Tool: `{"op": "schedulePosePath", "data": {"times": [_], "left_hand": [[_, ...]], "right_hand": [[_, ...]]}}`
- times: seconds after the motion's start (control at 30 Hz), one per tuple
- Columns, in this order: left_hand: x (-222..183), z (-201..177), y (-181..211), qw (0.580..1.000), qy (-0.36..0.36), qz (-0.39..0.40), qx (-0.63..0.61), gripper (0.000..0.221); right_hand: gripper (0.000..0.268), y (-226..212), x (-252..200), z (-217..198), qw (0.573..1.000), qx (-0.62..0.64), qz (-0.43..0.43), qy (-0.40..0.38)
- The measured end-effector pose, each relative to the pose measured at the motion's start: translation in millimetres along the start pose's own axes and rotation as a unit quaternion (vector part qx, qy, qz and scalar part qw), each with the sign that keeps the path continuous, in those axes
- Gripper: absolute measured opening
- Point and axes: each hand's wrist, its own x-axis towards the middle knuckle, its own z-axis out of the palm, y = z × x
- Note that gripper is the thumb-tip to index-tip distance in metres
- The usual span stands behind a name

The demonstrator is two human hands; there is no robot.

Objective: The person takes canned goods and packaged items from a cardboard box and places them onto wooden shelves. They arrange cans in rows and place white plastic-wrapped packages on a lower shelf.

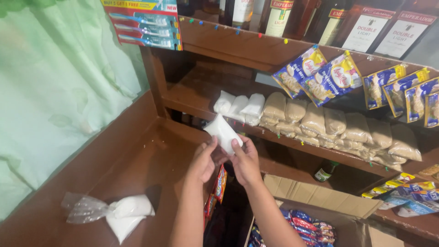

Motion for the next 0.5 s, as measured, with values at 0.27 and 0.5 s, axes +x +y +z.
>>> {"op": "schedulePosePath", "data": {"times": [0.27, 0.5], "left_hand": [[95, 32, 33, 0.987, -0.015, 0.094, 0.128, 0.051], [190, 63, 59, 0.96, -0.047, 0.03, 0.275, 0.07]], "right_hand": [[0.041, -3, 48, 15, 0.992, -0.122, -0.034, 0.006], [0.043, -65, 76, 19, 0.818, -0.532, -0.217, 0.025]]}}
